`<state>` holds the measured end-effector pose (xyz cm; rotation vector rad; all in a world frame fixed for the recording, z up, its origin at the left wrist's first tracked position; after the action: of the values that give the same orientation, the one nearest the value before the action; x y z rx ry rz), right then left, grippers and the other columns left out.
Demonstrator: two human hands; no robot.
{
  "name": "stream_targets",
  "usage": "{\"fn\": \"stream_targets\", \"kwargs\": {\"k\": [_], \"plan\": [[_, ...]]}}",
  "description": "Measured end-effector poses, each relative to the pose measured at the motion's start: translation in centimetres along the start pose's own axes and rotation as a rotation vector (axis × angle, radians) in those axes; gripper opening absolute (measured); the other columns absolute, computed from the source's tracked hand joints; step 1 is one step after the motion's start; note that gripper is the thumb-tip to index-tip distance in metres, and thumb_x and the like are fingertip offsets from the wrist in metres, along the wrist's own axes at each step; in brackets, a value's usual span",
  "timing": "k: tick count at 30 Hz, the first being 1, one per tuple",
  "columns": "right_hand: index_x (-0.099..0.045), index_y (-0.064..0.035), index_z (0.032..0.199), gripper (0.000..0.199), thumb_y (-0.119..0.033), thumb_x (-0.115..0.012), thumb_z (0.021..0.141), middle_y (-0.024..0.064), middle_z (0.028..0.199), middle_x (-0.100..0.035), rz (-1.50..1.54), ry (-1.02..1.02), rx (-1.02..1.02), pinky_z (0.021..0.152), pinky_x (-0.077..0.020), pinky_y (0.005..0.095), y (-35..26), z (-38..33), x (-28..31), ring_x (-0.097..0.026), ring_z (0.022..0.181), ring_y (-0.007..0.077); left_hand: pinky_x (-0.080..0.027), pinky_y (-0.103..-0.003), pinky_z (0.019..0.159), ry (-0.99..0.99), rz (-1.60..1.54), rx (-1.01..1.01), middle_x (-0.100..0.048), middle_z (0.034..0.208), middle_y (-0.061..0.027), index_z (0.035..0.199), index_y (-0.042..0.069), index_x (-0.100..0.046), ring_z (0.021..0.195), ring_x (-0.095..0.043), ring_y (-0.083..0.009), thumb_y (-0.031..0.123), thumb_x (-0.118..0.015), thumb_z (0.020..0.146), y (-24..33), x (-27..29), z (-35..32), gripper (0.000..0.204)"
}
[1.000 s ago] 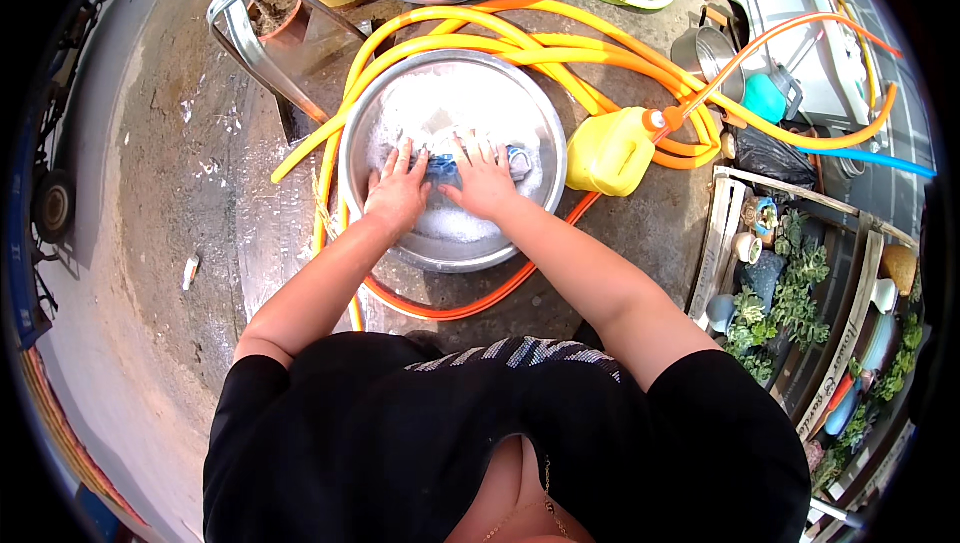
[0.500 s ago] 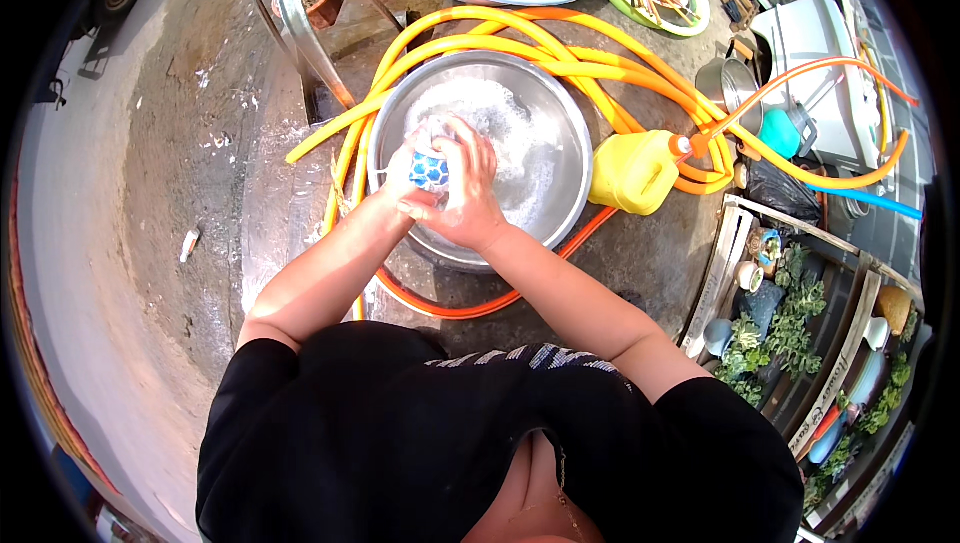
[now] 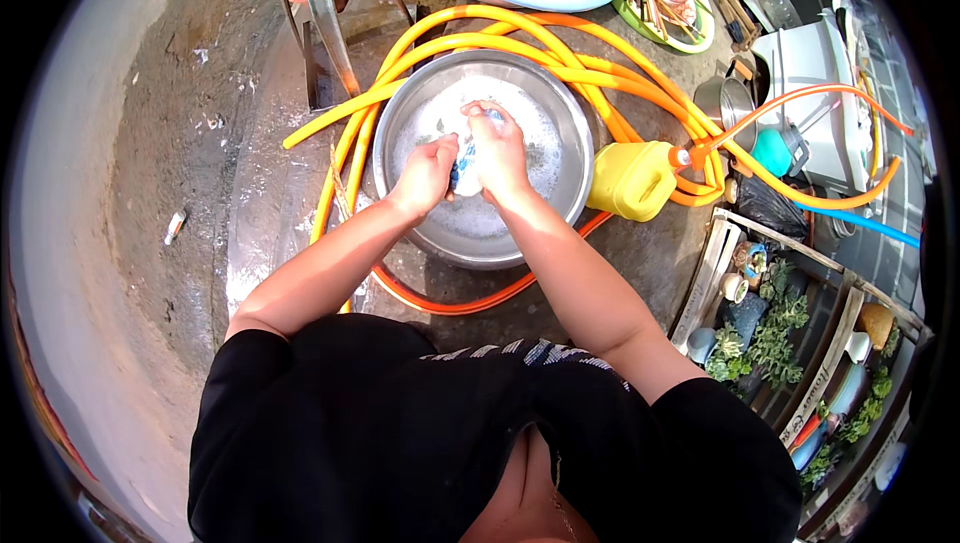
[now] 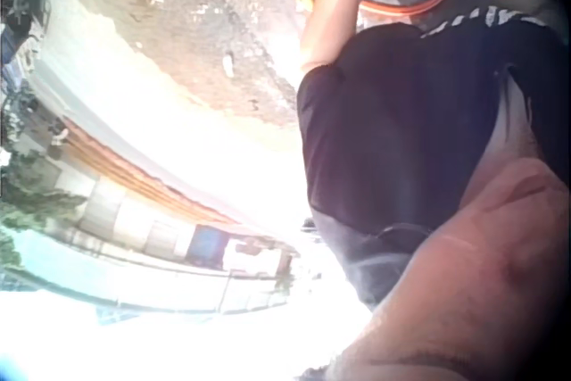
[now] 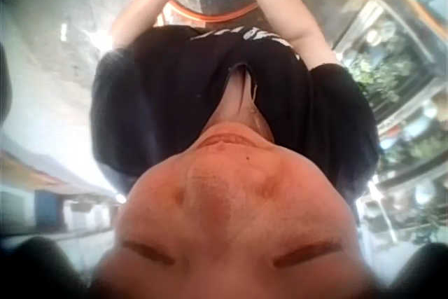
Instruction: The person walks from a cluttered indoor room to an outdoor area, picks up a cloth, and washes it in a metal basin using a hose. They repeatedly rinse, scrub, and wring the cloth under running water.
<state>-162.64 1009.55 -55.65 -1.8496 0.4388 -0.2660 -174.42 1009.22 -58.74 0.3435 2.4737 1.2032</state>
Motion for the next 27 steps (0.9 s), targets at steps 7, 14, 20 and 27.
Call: {"fn": "stream_targets", "kwargs": {"k": [7,14,20,27], "plan": [[-0.067,0.0001,0.093,0.054,-0.053,-0.06,0.087,0.0095,0.092,-0.067,-0.637,-0.451,-0.588,0.084,-0.0456,0.0293,1.5,-7.6,9.2,-0.06,0.089,0.0156,-0.047,-0.041,0.084,0.577,0.776,-0.542,-0.06,0.102,-0.0146,0.1,0.002,-0.061,0.097,-0.058,-0.032,0.011,-0.058,0.09,0.5,11.1,-7.2,0.014],[-0.06,0.0027,0.115,0.05,-0.039,-0.066,0.088,0.0144,0.106,-0.066,0.023,0.035,-0.814,0.084,-0.0492,0.0322,10.1,-11.5,17.6,-0.064,0.095,0.0207,-0.045,-0.046,0.092,0.408,0.79,0.217,-0.06,0.108,-0.025,0.119,-0.001,-0.053,0.102,-0.057,-0.04,0.035,-0.053,0.094,-18.4,14.4,-8.0,0.045],[-0.061,0.0019,0.11,0.033,-0.021,-0.068,0.087,0.0091,0.099,-0.067,0.039,0.044,-0.594,0.077,-0.0492,0.03,8.9,-11.4,15.8,-0.063,0.087,0.0169,-0.042,-0.043,0.097,0.69,0.607,-0.261,-0.051,0.115,-0.0224,0.129,0.0,-0.041,0.106,-0.052,-0.0379,0.011,-0.066,0.083,-14.9,12.8,-10.5,0.054],[-0.064,0.0035,0.098,0.021,-0.008,-0.063,0.08,0.0069,0.088,-0.066,0.031,0.153,-0.293,0.07,-0.0478,0.0271,2.9,-9.7,16.1,-0.061,0.078,0.0143,-0.041,-0.046,0.097,0.761,0.849,0.22,-0.049,0.121,-0.0221,0.127,0.0,-0.046,0.114,-0.048,-0.0409,0.029,-0.076,0.074,-21.4,13.3,-15.3,0.067]]}}
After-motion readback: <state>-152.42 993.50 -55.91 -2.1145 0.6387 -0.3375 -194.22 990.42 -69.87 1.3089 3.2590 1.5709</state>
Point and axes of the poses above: each hand's wrist, its own z-axis towards the middle knuckle, its own x-axis out of the back of the hand, y = z × x, the point moved 8 cm from there along z, towards the middle knuckle
